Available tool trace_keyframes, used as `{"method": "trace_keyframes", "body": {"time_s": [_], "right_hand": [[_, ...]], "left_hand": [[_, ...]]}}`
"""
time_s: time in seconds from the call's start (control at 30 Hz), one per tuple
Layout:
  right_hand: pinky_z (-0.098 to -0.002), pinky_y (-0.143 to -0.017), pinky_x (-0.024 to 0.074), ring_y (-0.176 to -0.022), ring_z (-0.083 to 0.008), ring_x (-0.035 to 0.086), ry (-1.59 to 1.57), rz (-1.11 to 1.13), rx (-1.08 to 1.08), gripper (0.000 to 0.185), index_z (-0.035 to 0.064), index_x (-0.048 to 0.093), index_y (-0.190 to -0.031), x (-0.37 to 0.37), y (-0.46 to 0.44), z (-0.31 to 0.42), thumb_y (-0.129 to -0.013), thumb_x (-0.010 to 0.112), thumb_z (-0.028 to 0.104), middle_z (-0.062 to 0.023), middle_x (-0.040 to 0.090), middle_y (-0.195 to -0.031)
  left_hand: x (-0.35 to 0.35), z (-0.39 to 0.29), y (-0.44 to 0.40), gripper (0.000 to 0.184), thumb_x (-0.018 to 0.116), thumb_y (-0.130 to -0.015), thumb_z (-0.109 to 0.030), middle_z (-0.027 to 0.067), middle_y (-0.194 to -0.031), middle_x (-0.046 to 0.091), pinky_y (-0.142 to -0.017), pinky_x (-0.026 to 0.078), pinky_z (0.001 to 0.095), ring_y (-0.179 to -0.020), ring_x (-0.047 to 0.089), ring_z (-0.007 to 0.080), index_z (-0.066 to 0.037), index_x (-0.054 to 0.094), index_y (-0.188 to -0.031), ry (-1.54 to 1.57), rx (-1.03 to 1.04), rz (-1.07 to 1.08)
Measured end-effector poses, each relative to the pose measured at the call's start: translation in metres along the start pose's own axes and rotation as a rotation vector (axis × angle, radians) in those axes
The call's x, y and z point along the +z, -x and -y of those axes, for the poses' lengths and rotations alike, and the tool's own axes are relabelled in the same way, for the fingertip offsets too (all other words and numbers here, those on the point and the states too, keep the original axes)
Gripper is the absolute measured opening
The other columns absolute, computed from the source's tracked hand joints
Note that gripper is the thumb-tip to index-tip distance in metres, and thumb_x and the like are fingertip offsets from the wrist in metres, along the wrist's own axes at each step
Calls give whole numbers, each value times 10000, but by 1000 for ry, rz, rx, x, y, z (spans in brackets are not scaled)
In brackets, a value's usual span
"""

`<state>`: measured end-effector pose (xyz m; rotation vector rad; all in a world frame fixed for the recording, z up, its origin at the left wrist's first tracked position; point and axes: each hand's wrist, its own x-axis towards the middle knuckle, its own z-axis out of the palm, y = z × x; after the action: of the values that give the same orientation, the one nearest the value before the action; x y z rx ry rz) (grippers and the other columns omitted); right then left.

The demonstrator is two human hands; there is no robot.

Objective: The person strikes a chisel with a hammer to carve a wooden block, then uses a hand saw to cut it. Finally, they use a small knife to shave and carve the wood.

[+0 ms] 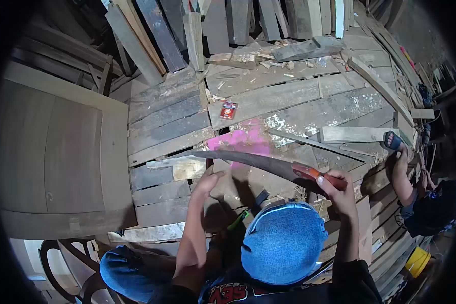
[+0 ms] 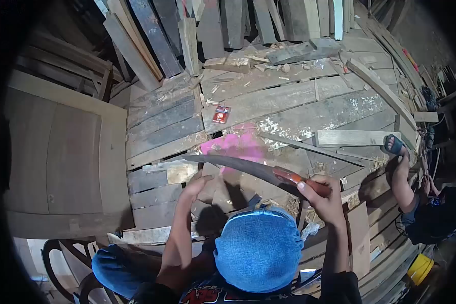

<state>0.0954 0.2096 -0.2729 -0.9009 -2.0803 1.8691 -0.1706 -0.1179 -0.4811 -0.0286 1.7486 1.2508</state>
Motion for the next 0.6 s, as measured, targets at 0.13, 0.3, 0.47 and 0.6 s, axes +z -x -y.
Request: {"method": "trace_keyframes", "body": {"time_s": [0.13,0.3,0.47,0.6], "right_hand": [[-232,-539,371,-597,-31,525,122,168,-8,260,14,710,-771,-20,2,40,-887,820,220,32,595,-627],[-239,-490,365,-546,-35,533,298,321,-115,255,12,730,-789,-46,-15,38,-819,841,240,38,603,-592],[-259,-482,375,-505,-68,545,289,280,-232,238,30,737,-759,-23,-17,34,-788,860,232,9,580,-549],[-273,-486,380,-500,-96,582,357,240,-446,244,34,734,-728,-14,-29,6,-763,874,231,-27,594,-544]], "left_hand": [[-9,17,4,849,730,-931,-285,189,-1561,500,-1205,344,371,-1446,466,291,19,321,-1609,-136,-25,164],[-4,6,19,787,723,-933,-200,111,-1524,539,-1178,357,320,-1395,488,209,-21,360,-1607,-110,-38,248],[6,23,14,382,653,-956,-203,140,-1083,753,-801,613,401,-911,750,253,-8,641,-1284,405,-101,189],[5,32,21,405,654,-954,-263,107,-1150,752,-914,559,368,-1045,723,223,-13,701,-1268,627,-53,149]]}}
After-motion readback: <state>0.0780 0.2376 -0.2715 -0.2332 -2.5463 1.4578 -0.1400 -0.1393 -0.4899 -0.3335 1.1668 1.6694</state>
